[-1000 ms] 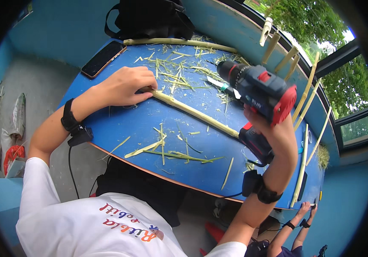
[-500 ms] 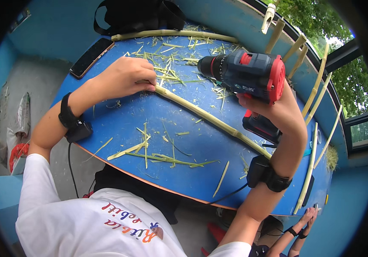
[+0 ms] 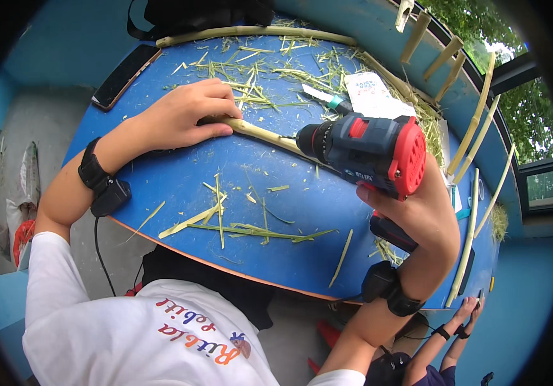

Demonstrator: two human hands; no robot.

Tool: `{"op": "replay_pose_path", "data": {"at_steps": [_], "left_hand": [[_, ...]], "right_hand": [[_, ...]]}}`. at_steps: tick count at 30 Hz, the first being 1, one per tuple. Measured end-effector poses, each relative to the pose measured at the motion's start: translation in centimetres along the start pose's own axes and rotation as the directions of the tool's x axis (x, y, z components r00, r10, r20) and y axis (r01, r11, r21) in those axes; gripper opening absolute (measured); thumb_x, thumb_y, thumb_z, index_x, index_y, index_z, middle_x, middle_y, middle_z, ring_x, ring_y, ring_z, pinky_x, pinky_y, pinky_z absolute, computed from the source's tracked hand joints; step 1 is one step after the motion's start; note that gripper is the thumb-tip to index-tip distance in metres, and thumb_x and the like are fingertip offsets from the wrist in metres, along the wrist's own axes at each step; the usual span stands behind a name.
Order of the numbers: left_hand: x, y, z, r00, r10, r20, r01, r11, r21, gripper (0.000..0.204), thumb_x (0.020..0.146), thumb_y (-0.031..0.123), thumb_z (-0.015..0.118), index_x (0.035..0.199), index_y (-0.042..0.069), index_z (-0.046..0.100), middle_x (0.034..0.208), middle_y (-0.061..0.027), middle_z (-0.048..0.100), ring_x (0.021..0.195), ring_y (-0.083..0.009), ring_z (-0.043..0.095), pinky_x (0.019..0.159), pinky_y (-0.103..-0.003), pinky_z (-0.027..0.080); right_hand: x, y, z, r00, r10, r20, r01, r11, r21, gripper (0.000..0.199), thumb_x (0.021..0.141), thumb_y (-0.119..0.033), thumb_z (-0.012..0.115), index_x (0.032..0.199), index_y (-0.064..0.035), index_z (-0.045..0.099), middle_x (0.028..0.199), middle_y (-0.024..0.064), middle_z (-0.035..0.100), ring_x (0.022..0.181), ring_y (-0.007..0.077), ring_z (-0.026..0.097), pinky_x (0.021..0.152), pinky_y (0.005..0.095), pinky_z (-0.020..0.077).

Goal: The recorder is using a power drill to make holes in a bamboo stick on a blue table.

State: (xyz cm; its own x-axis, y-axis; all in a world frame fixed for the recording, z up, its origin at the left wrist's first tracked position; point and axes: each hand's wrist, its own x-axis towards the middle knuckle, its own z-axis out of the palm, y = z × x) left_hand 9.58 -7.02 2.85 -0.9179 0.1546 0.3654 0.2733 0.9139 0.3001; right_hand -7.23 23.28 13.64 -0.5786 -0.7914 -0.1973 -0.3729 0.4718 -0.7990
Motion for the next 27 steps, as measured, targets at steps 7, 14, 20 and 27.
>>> {"op": "replay_pose_path", "data": {"at_steps": [7, 14, 20, 27], "left_hand": [[0.0, 0.7, -0.1, 0.997, -0.035, -0.066, 0.031, 0.997, -0.069, 0.020, 0.083, 0.012, 0.074, 0.102, 0.006, 0.070, 0.095, -0.0076, 0.062, 0.094, -0.0265, 0.060, 0.081, -0.037, 0.051], [0.1, 0.9, 0.4, 0.994, -0.083, -0.070, 0.064, 0.968, -0.244, 0.019, 0.082, 0.007, 0.074, 0.100, 0.003, 0.070, 0.092, -0.0081, 0.061, 0.091, -0.0251, 0.060, 0.080, -0.035, 0.050], [0.3, 0.9, 0.8, 0.991, -0.099, -0.090, 0.064, 0.942, -0.329, 0.018, 0.081, 0.004, 0.074, 0.098, 0.002, 0.070, 0.091, -0.0075, 0.060, 0.088, -0.0226, 0.060, 0.078, -0.034, 0.050], [0.3, 1.0, 0.4, 0.992, -0.082, -0.101, 0.047, 0.951, -0.304, 0.019, 0.080, 0.002, 0.074, 0.098, 0.001, 0.069, 0.089, -0.0083, 0.059, 0.086, -0.0224, 0.060, 0.076, -0.033, 0.050]], "right_hand": [[0.0, 1.0, 0.4, 0.987, -0.149, -0.067, 0.151, 0.988, 0.022, 0.049, 0.068, -0.001, 0.082, 0.112, 0.0011, 0.061, 0.092, 0.0044, 0.066, 0.071, 0.0116, 0.060, 0.062, 0.0271, 0.0508], [0.7, -0.5, 1.8, 0.966, -0.243, -0.088, 0.244, 0.970, 0.002, 0.050, 0.067, -0.001, 0.082, 0.112, 0.0008, 0.062, 0.093, 0.0040, 0.067, 0.074, 0.0115, 0.062, 0.064, 0.0281, 0.0515], [0.2, -0.6, 1.8, 0.983, -0.163, -0.085, 0.171, 0.981, 0.097, 0.047, 0.068, 0.001, 0.082, 0.111, 0.0005, 0.062, 0.093, 0.0041, 0.067, 0.074, 0.0115, 0.062, 0.063, 0.0278, 0.0514], [0.3, -1.4, 2.2, 0.987, -0.130, -0.093, 0.131, 0.991, 0.013, 0.049, 0.067, 0.002, 0.083, 0.111, 0.0003, 0.062, 0.094, 0.0043, 0.068, 0.077, 0.0119, 0.062, 0.067, 0.0274, 0.0512]]}}
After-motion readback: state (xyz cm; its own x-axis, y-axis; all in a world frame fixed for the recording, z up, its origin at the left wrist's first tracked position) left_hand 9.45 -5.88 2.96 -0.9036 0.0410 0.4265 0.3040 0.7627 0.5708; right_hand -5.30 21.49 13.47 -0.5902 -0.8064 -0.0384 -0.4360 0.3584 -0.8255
